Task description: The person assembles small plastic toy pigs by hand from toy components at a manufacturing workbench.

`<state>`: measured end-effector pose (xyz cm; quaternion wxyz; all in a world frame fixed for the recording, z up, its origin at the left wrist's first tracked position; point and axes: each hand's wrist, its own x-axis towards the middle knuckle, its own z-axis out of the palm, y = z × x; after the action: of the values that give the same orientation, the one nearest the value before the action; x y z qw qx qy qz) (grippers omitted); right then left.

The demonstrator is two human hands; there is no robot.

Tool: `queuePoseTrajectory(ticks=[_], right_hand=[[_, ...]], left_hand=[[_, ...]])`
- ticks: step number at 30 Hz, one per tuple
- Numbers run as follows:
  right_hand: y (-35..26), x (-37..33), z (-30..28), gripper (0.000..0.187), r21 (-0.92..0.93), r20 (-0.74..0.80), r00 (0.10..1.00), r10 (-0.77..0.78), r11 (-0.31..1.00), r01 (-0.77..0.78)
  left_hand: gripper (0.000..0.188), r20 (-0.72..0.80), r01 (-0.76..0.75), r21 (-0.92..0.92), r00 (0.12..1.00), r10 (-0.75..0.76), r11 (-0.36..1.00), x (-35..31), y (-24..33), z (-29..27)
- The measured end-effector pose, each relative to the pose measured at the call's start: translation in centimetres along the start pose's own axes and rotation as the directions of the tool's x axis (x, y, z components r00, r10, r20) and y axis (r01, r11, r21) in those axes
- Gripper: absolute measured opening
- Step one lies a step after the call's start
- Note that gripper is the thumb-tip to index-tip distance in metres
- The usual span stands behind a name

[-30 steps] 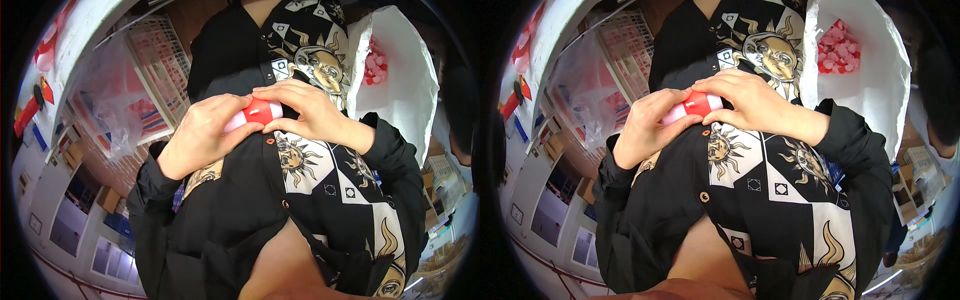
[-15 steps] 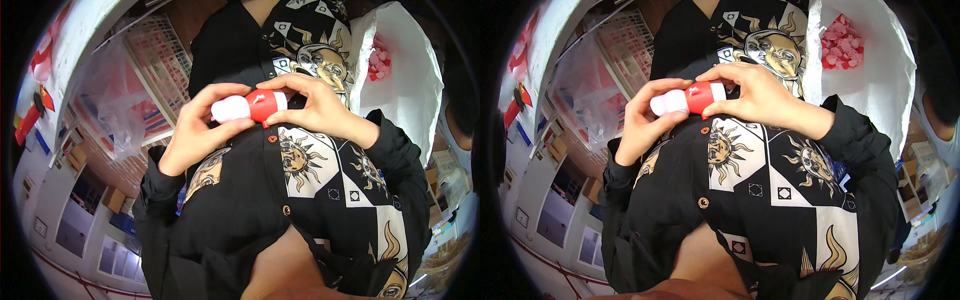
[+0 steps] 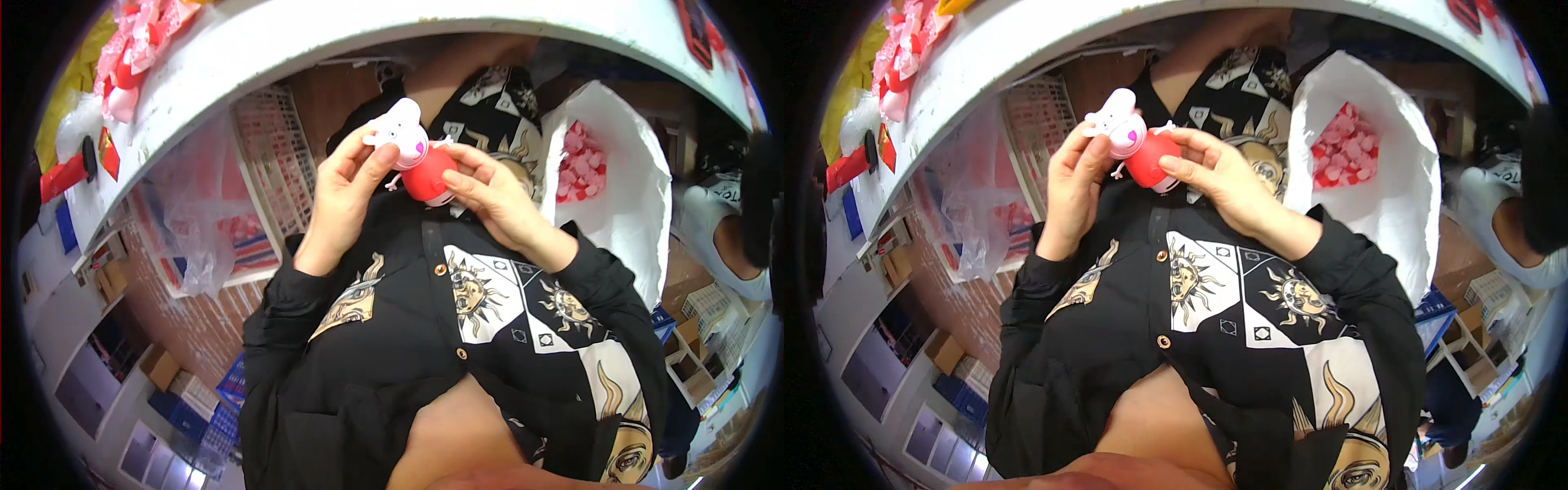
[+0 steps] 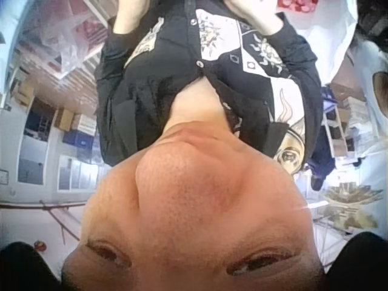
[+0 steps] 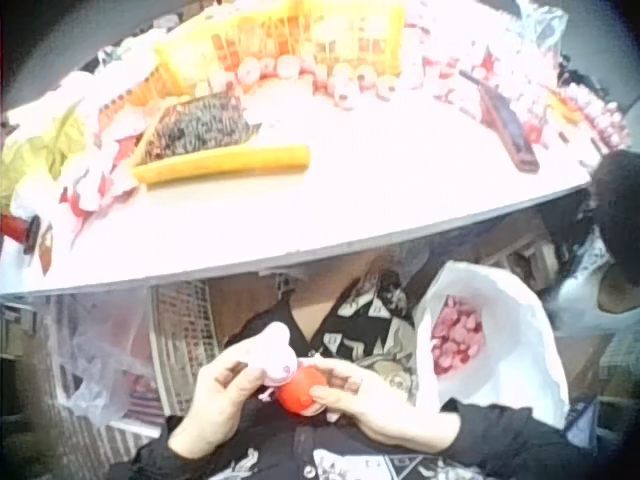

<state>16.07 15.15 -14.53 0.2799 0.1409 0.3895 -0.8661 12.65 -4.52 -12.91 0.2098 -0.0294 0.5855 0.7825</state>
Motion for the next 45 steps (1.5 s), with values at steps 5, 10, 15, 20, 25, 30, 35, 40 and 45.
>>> queuePoseTrajectory(ticks=[5, 10, 15, 20, 25, 30, 35, 40, 45], right_hand=[[-0.7, 0.6, 0.9, 0.049, 0.187, -0.042, 0.998, -0.045, 0.981, 0.052], [0.4, 2.2, 0.1, 0.045, -0.318, -0.048, 0.950, -0.309, 0.906, 0.279], [-0.1, 2.2, 0.1, 0.043, -0.256, -0.010, 0.944, -0.331, 0.913, 0.318], [-2.0, 2.0, 0.8, 0.051, -0.165, 0.032, 0.924, -0.380, 0.910, 0.380], [-5.4, 2.1, 2.9, 0.044, -0.073, 0.097, 0.839, -0.535, 0.837, 0.542], [-7.5, 1.4, 5.1, 0.042, -0.075, 0.108, 0.782, -0.614, 0.779, 0.622], [-7.7, 2.0, 4.9, 0.034, 0.007, 0.092, 0.770, -0.632, 0.773, 0.634], [-8.8, 2.0, 6.5, 0.035, 0.018, 0.061, 0.761, -0.646, 0.763, 0.646], [-9.3, 3.7, 6.4, 0.040, -0.170, 0.093, 0.718, -0.690, 0.700, 0.694]], left_hand=[[0.035, -0.090, -0.045, -0.081, 0.995, 0.038, 0.996, 2.2, -0.7, 1.6], [0.034, -0.086, -0.026, -0.068, 0.996, 0.020, 0.997, 3.3, -0.4, 1.4], [0.038, -0.071, -0.013, -0.070, 0.997, 0.008, 0.997, 3.3, 0.3, 1.8], [0.050, 0.020, -0.280, 0.149, 0.960, 0.281, 0.948, 2.8, -0.3, 2.6], [0.041, -0.004, -0.417, 0.062, 0.908, 0.418, 0.907, 2.9, 3.2, 5.0], [0.038, 0.055, -0.603, 0.176, 0.795, 0.604, 0.778, 3.5, 5.7, 6.1], [0.037, 0.049, -0.637, 0.205, 0.765, 0.642, 0.743, 3.8, 6.3, 6.9], [0.033, 0.059, -0.560, 0.049, 0.828, 0.557, 0.827, 4.9, 7.2, 6.2], [0.031, 0.028, -0.524, -0.015, 0.851, 0.524, 0.852, 5.6, 7.2, 6.0]])
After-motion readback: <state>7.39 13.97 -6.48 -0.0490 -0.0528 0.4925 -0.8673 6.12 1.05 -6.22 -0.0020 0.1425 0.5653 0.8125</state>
